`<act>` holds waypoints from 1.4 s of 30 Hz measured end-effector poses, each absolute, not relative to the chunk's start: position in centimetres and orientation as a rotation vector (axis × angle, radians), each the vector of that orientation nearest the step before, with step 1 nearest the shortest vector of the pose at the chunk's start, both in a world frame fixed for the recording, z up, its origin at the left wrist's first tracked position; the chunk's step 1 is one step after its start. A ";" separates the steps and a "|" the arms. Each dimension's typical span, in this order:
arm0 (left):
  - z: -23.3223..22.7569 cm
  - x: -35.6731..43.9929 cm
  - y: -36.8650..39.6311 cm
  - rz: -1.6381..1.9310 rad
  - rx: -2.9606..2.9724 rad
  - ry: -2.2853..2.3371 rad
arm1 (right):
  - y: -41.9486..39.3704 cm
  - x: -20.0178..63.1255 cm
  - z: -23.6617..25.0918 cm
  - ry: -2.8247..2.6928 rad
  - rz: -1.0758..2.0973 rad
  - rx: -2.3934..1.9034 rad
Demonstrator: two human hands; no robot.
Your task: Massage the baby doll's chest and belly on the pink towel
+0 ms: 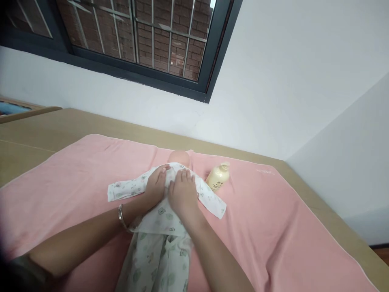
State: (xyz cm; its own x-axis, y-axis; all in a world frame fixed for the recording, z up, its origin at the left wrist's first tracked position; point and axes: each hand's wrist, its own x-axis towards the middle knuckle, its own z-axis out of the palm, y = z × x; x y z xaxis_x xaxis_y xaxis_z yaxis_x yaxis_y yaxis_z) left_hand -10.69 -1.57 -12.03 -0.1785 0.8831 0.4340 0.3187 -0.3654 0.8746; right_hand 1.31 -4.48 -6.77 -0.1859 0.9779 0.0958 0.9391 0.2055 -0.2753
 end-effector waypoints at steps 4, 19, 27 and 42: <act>-12.0 -10.7 -1.7 1.615 1.590 1.334 | -4.2 0.9 -6.8 -2.338 0.273 -1.649; -13.2 -10.8 -1.3 1.528 1.759 1.555 | -3.1 2.1 -7.7 -2.194 0.279 -1.678; -13.9 -10.8 -1.6 1.288 2.115 1.707 | -2.7 2.3 -7.8 -2.113 0.183 -1.918; -13.0 -10.1 -3.3 1.039 2.446 1.746 | -2.4 3.0 -7.1 -2.127 0.256 -1.917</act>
